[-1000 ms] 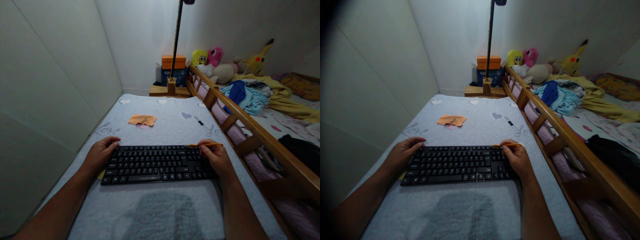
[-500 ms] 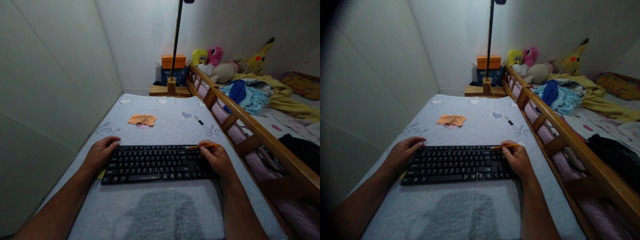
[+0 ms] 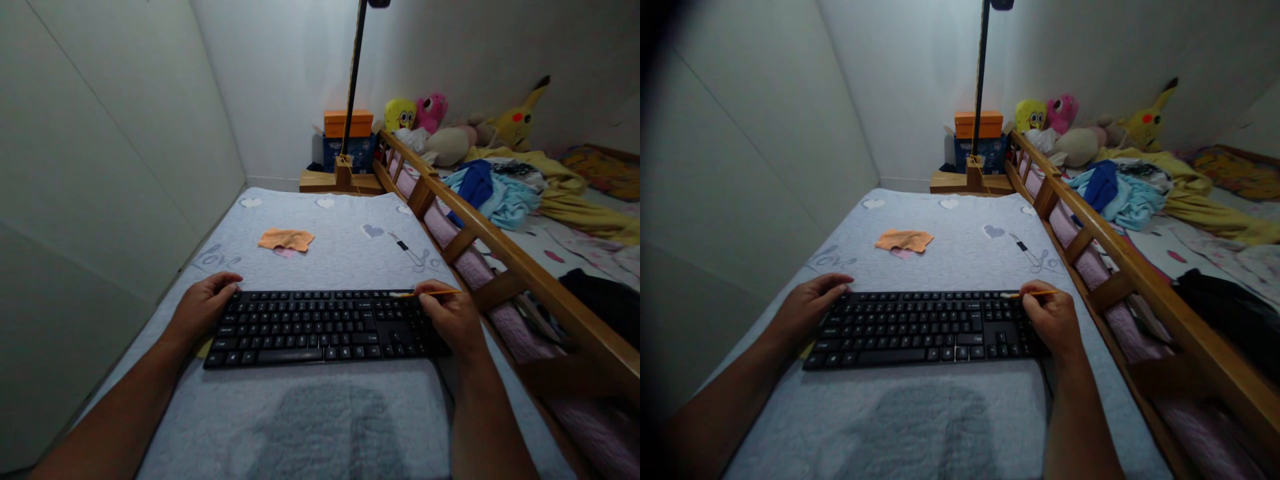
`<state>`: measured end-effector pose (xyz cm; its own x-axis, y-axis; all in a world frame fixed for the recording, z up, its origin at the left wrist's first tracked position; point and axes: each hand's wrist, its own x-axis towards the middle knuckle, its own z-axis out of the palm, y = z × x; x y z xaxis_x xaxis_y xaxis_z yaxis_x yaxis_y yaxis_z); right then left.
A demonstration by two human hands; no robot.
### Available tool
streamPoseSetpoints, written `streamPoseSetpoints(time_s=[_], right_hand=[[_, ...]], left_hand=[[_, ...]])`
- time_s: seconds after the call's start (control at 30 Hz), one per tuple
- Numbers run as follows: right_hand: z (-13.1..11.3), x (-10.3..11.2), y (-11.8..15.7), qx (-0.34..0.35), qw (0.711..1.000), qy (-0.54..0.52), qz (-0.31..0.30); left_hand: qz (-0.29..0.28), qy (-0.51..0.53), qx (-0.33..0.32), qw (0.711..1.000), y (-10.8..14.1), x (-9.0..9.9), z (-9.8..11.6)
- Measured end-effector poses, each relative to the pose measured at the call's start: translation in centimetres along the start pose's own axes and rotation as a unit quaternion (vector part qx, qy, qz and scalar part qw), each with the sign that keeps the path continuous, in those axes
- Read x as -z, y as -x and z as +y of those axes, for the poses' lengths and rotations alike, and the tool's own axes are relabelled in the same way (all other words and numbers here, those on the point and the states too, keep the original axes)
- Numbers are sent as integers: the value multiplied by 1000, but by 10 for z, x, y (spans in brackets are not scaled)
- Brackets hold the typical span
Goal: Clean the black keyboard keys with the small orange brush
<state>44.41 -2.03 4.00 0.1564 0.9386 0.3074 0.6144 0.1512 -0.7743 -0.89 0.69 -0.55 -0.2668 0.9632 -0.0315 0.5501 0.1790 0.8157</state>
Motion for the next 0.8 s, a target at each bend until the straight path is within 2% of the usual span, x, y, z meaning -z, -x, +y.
streamPoseSetpoints(time_s=[0.1,0.2,0.43,0.57,0.8], right_hand=[[-2,3,0,1,999,2,34],[-8,2,1,-3,998,-35,43],[-15,-14,4,-12,992,-114,-56],[-13,-21,4,11,993,-91,-71],[-10,-16,2,15,999,-36,-37]], left_hand=[[2,5,2,1000,1,-1,1],[3,7,6,1000,2,-1,3],[5,-22,-7,1000,4,1,9],[4,-27,-7,1000,3,1,8],[-2,-10,-6,1000,1,0,0]])
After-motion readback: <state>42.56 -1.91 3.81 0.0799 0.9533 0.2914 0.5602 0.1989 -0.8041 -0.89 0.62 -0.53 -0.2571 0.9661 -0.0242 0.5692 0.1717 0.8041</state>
